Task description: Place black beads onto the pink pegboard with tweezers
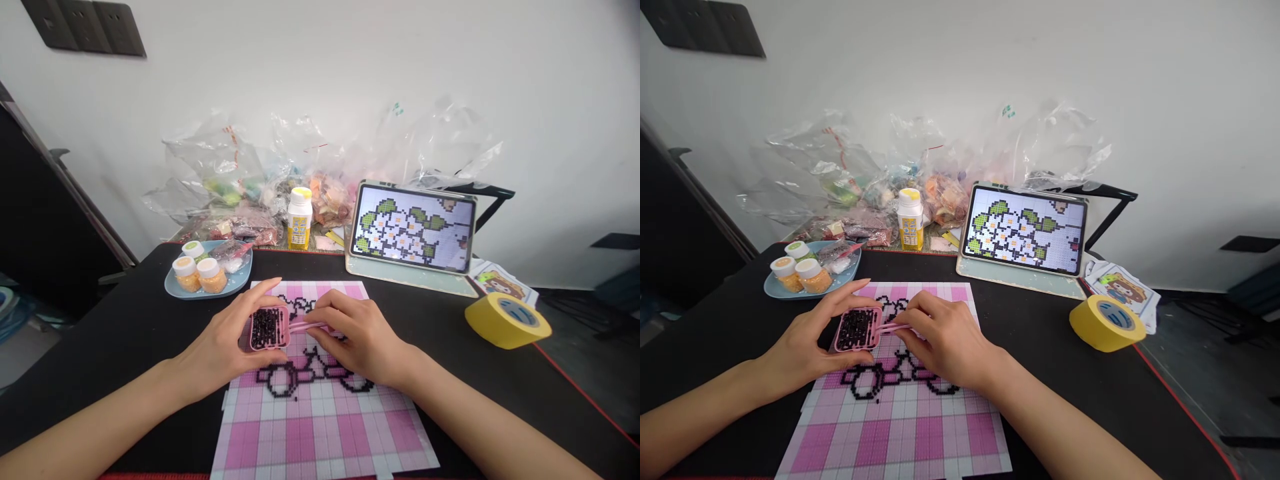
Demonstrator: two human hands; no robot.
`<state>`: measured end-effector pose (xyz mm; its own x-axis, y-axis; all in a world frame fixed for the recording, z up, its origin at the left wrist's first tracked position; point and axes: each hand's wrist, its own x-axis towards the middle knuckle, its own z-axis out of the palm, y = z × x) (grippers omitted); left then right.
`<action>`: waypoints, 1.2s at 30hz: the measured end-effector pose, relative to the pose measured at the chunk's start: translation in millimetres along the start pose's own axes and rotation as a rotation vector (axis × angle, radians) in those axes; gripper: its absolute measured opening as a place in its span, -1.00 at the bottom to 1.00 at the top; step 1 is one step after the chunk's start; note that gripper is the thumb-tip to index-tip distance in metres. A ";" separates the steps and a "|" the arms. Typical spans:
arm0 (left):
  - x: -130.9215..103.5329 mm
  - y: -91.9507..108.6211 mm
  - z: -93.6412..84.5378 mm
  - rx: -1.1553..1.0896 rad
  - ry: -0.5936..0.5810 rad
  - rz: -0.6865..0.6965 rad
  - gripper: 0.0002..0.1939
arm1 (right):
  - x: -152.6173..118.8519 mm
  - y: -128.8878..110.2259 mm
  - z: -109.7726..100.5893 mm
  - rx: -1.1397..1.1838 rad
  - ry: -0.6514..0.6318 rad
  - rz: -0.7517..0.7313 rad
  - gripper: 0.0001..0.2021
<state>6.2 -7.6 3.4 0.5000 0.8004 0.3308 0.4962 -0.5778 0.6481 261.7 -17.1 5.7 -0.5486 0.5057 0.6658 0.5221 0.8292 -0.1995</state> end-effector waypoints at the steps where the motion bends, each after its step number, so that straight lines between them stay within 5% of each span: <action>1: 0.0 0.0 0.0 0.001 0.001 -0.002 -0.11 | 0.0 0.2 0.1 0.002 -0.008 0.001 -0.82; 36: 2.2 -1.7 -1.8 0.051 0.065 -0.075 -0.15 | -0.8 7.9 -4.9 -0.052 0.034 0.051 -0.82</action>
<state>5.1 -4.5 4.3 0.4138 0.8494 0.3276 0.5665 -0.5219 0.6377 269.6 -12.1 7.1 -0.4981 0.5377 0.6803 0.5825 0.7886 -0.1968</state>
